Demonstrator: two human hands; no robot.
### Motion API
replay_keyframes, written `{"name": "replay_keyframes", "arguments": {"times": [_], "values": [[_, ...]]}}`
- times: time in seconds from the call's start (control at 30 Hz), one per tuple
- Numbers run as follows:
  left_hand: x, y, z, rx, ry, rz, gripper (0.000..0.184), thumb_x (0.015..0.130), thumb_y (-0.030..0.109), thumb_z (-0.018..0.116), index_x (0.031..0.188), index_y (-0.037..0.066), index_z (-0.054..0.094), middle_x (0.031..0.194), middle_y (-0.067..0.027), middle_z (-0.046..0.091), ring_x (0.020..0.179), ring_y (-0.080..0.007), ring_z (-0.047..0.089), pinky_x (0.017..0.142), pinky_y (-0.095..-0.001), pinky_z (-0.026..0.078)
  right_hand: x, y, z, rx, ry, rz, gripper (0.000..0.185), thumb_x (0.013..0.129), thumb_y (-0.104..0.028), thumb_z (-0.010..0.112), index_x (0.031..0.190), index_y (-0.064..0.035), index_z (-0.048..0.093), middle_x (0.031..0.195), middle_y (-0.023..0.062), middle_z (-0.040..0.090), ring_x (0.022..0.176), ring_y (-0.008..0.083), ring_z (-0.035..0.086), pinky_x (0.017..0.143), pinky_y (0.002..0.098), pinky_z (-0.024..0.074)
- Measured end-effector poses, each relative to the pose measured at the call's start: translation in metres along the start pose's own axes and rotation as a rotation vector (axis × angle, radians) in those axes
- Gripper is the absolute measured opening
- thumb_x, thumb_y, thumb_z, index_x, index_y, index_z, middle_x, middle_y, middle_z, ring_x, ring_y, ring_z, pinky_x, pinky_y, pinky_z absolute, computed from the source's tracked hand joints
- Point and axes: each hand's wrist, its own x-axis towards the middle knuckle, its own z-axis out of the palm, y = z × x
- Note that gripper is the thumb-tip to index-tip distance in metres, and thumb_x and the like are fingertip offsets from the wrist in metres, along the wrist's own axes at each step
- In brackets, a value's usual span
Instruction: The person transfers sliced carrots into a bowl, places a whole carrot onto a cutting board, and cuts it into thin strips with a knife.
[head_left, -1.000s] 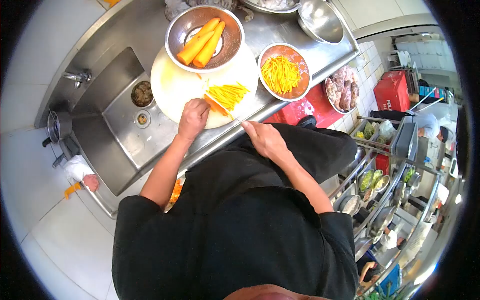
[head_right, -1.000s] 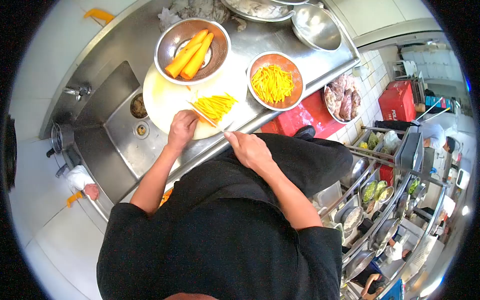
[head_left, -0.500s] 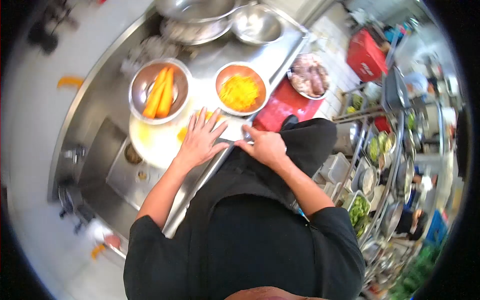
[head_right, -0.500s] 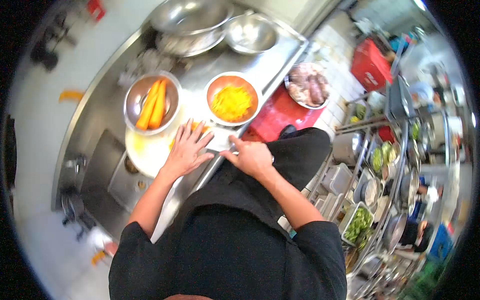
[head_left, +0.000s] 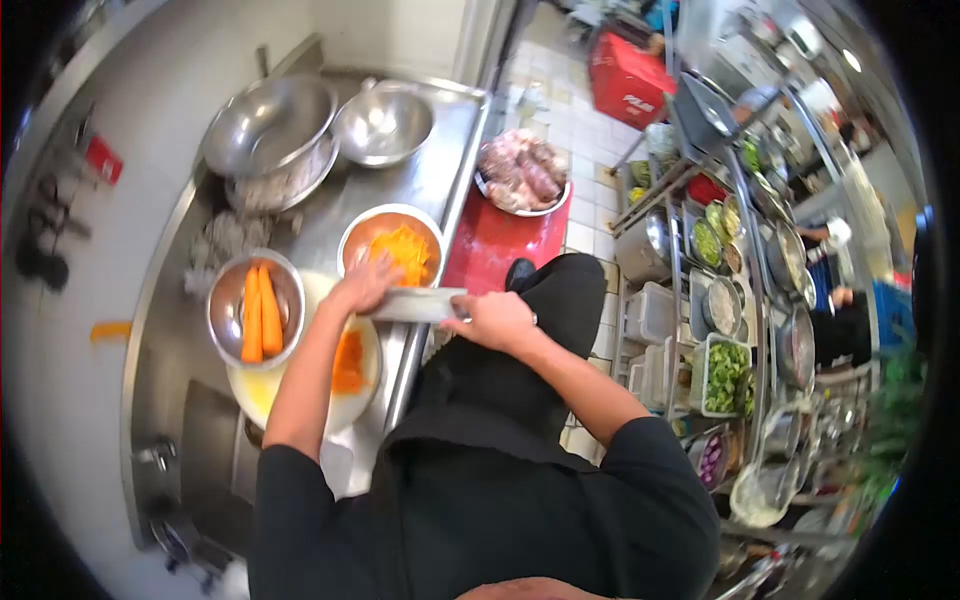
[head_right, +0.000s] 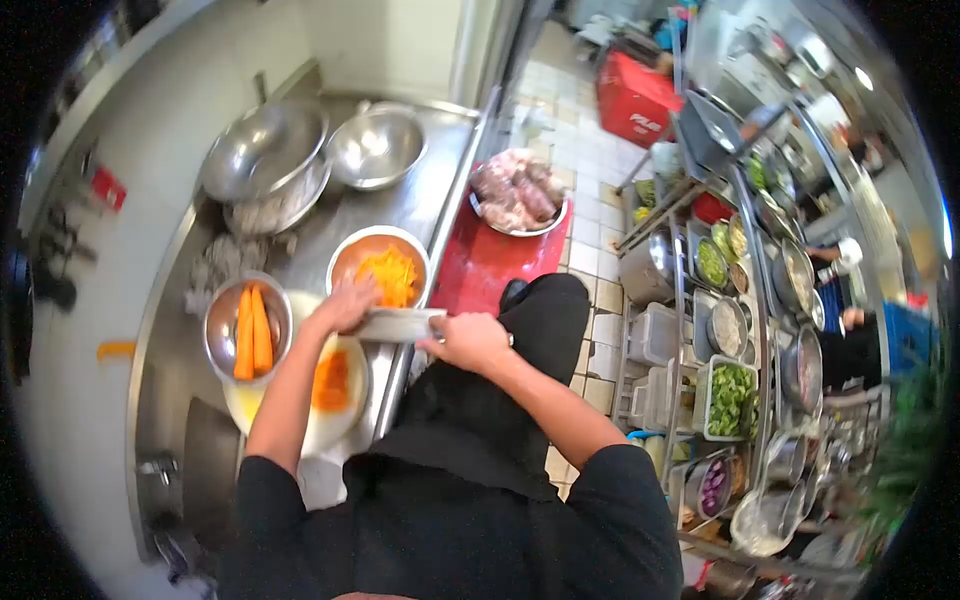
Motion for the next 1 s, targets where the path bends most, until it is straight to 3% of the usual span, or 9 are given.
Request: {"name": "replay_keyframes", "arguments": {"times": [0.07,0.13,0.17,0.2,0.3,0.47,0.67,0.77,1.0], "values": [[-0.011,-0.038,0.031,-0.44,0.307,0.1,0.058,0.11,0.044,0.04,0.155,0.008,0.048,0.165,-0.0237,0.035,0.155,-0.0416,0.027,0.13,-0.0474,0.014,0.0,0.0,-0.002,0.101,-0.071,-0.019,0.056,0.095,-0.064,0.059,0.111,-0.0136,0.078,0.093,0.0208,0.076,0.089,0.0391,0.074,0.082,0.0522,0.0581],[-0.059,-0.015,0.02,-0.857,0.555,-0.025,0.063,0.107,0.044,0.054,0.151,-0.001,0.051,0.157,-0.0212,0.05,0.143,-0.0286,0.05,0.121,-0.0347,0.034,0.009,0.008,0.009,0.409,-0.203,-0.072,0.051,0.095,-0.054,0.068,0.119,-0.0098,0.077,0.104,0.0218,0.076,0.099,0.0376,0.074,0.089,0.0478,0.0568],[-0.102,0.019,0.0,-0.896,0.684,-0.141,0.051,0.107,0.033,0.058,0.143,-0.004,0.059,0.142,-0.0176,0.065,0.13,-0.0221,0.06,0.112,-0.0323,0.043,0.013,0.008,0.017,0.513,-0.258,-0.088,0.048,0.094,-0.046,0.073,0.118,-0.0048,0.076,0.098,0.0193,0.077,0.084,0.0307,0.076,0.078,0.043,0.0587],[-0.128,0.025,0.016,-0.966,0.805,-0.19,0.045,0.107,0.028,0.06,0.139,-0.004,0.062,0.135,-0.015,0.068,0.124,-0.019,0.063,0.108,-0.0309,0.046,0.015,-0.008,0.002,0.585,-0.44,0.09,0.043,0.097,-0.039,0.075,0.121,-0.0029,0.075,0.069,0.0038,0.066,0.057,0.0107,0.062,0.053,0.0279,0.0513],[-0.181,0.038,0.074,-1.066,1.131,-0.477,0.031,0.106,0.018,0.062,0.126,-0.005,0.067,0.117,-0.0105,0.074,0.112,-0.0152,0.067,0.102,-0.0295,0.05,0.035,-0.005,0.023,0.761,-0.579,0.103,0.034,0.098,-0.032,0.072,0.106,0.0004,0.075,0.063,0.0029,0.06,0.052,0.0128,0.059,0.05,0.0304,0.0476],[-0.191,0.07,0.211,-0.867,1.32,-1.007,0.043,0.103,0.02,0.065,0.135,-0.007,0.06,0.136,-0.0235,0.063,0.129,-0.0302,0.059,0.112,-0.0396,0.043,0.074,-0.003,0.051,0.808,-0.596,0.117,0.03,0.098,-0.024,0.069,0.077,-0.0032,0.064,0.059,0.003,0.06,0.047,0.0129,0.058,0.046,0.0297,0.0453],[-0.13,0.097,0.215,-0.531,1.109,-1.006,0.093,0.095,0.033,0.072,0.159,-0.01,0.019,0.162,-0.04,0.021,0.153,-0.0558,0.017,0.125,-0.0621,0.011,0.106,0.005,0.071,0.886,-0.643,0.172,0.025,0.099,-0.022,0.068,0.082,-0.004,0.064,0.059,0.0022,0.059,0.047,0.0133,0.058,0.046,0.0294,0.0452],[-0.11,0.086,0.201,-0.633,1.157,-1.012,0.102,0.093,0.037,0.072,0.161,-0.008,0.011,0.165,-0.0417,0.008,0.154,-0.0582,0.004,0.124,-0.0667,0.002,0.11,0.008,0.076,0.9,-0.714,0.16,0.019,0.099,-0.022,0.066,0.092,-0.004,0.065,0.059,0.0031,0.059,0.046,0.0136,0.057,0.046,0.0294,0.0456],[-0.092,0.073,0.182,-0.451,1.267,-1.037,0.084,0.091,0.039,0.076,0.156,0.0,0.039,0.162,-0.0365,0.024,0.151,-0.0497,0.025,0.123,-0.0609,0.015,0.076,-0.01,0.097,0.876,-0.91,0.165,0.021,0.101,-0.022,0.065,0.099,-0.0009,0.066,0.059,0.0043,0.058,0.045,0.0147,0.055,0.044,0.0312,0.045]]}}
